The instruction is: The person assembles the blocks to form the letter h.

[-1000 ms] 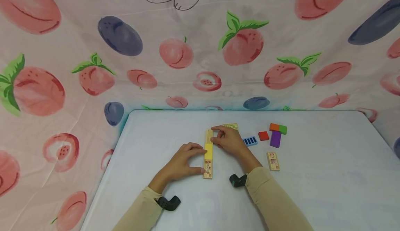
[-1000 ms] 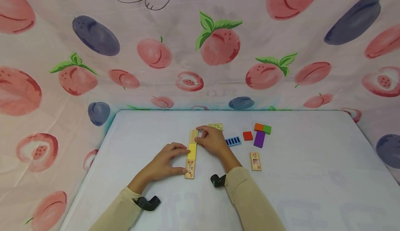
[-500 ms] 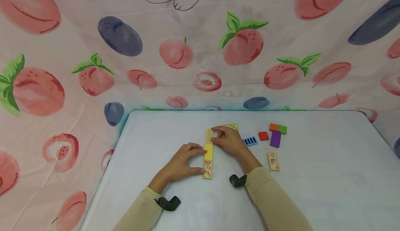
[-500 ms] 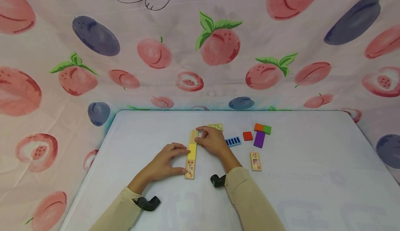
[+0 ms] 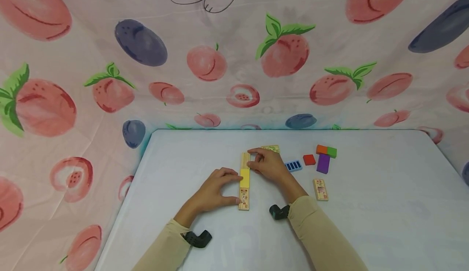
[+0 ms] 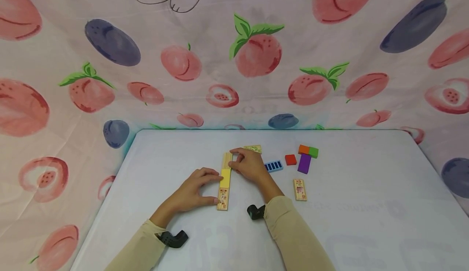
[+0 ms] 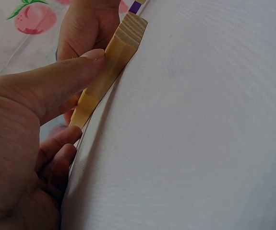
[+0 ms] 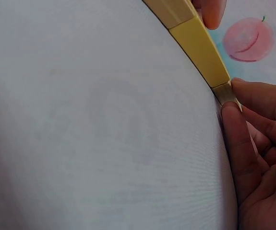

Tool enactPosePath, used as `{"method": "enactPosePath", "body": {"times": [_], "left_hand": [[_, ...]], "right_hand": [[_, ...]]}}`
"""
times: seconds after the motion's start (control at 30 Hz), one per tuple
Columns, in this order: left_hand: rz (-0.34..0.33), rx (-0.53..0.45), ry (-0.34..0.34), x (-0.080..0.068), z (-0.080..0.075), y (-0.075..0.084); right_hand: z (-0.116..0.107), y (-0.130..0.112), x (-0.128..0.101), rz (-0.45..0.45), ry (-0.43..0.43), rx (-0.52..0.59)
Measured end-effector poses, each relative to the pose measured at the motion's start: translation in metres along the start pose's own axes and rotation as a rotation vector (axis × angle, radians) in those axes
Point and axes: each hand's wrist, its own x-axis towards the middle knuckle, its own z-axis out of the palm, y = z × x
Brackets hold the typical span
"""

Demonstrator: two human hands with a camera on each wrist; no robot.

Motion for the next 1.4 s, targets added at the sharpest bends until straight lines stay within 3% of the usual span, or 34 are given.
{"method": "enactPosePath", "body": {"times": [0.23, 0.43, 0.5, 0.57, 0.67, 0.8, 0.93, 1.13, 1.4], "left_hand": [[0.001, -0.008, 0.001, 0.000, 0.001, 0.000], [0.001, -0.003, 0.001, -0.001, 0.000, 0.000], [0.003, -0.007, 0.006, -0.001, 0.000, 0.000], [0.002, -0.009, 0.009, -0.001, 0.000, 0.000], [0.004, -0.016, 0.012, -0.001, -0.001, 0.001], [0.011, -0.018, 0.008, -0.001, -0.001, 0.001], [0.020, -0.017, 0.006, -0.001, -0.001, 0.002], [0.025, -0.014, 0.006, -0.001, -0.001, 0.002], [0.016, -0.017, 0.003, -0.001, -0.001, 0.001]], "right_hand": [[0.000, 0.000, 0.001, 0.025, -0.002, 0.030], [-0.008, -0.001, 0.001, 0.130, -0.047, 0.276], [-0.014, -0.002, 0.000, 0.136, -0.051, 0.361], [-0.021, -0.003, 0.000, 0.112, -0.037, 0.377], [-0.035, -0.005, -0.001, 0.044, 0.034, 0.269], [-0.055, -0.002, -0.001, -0.048, 0.144, -0.031], [-0.072, 0.008, 0.003, -0.099, 0.152, -0.228], [-0.085, 0.024, 0.011, -0.110, 0.062, -0.341], [-0.084, 0.032, 0.015, -0.111, 0.030, -0.356]]}}
